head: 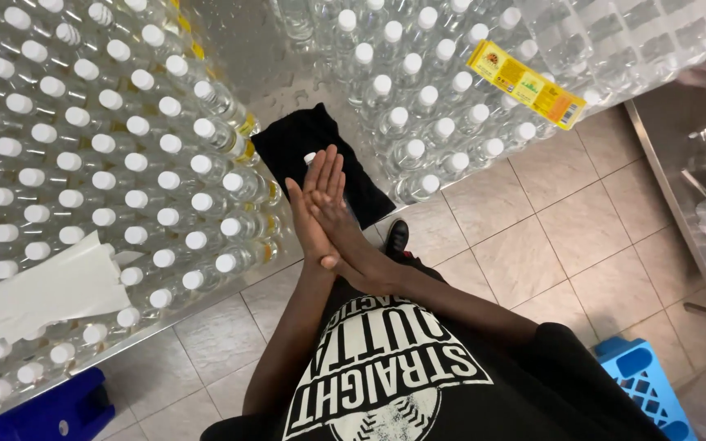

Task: Manually applying adhesive labels to clear plastic water bottles in a production environment.

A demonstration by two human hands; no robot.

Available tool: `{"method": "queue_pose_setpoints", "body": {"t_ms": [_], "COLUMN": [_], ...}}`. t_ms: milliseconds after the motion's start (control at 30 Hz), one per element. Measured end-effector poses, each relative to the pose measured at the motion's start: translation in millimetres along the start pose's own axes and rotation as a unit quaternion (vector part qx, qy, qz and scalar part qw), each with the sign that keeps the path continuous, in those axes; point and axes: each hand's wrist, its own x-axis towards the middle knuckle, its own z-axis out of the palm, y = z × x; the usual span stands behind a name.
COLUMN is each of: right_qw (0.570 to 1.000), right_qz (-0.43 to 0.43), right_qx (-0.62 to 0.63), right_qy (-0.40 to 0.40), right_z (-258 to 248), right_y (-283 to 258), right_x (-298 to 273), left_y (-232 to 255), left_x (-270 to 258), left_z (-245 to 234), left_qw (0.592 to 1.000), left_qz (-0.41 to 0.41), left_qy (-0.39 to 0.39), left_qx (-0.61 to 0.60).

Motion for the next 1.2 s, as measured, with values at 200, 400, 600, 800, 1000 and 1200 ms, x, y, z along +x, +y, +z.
{"method": "queue_pose_setpoints", "body": {"t_ms": [200,400,600,800,1000,1200], "right_qw": [0.997,0.990,0.877,0.742,0.735,0.709], "right_qz": [0.020,0.057,0.061,0.042,-0.009,-0.057], "right_qx": [-0.062,0.029,-0.432,-0.644,-0.639,-0.617], "right_qy": [0.048,0.125,0.200,0.180,0.225,0.336], "right_z": [-59,-130,-234,-288,-282,-287], "right_y": [0,-22,58,114,109,105], "right_x": [11,16,-18,-47,-49,-45], "left_y": [24,14,4,11,-1,4], "left_x": [-8,-14,-14,-18,-18,-14], "left_z": [74,81,64,64,53,63], "left_qw": [0.987,0.971,0.973,0.977,0.974,0.970], "left_qz": [-0.154,-0.193,-0.225,-0.214,-0.212,-0.204], "left_qy": [-0.007,-0.115,-0.046,0.011,0.066,0.080], "left_qx": [-0.035,-0.082,-0.040,0.025,0.042,0.104]}}
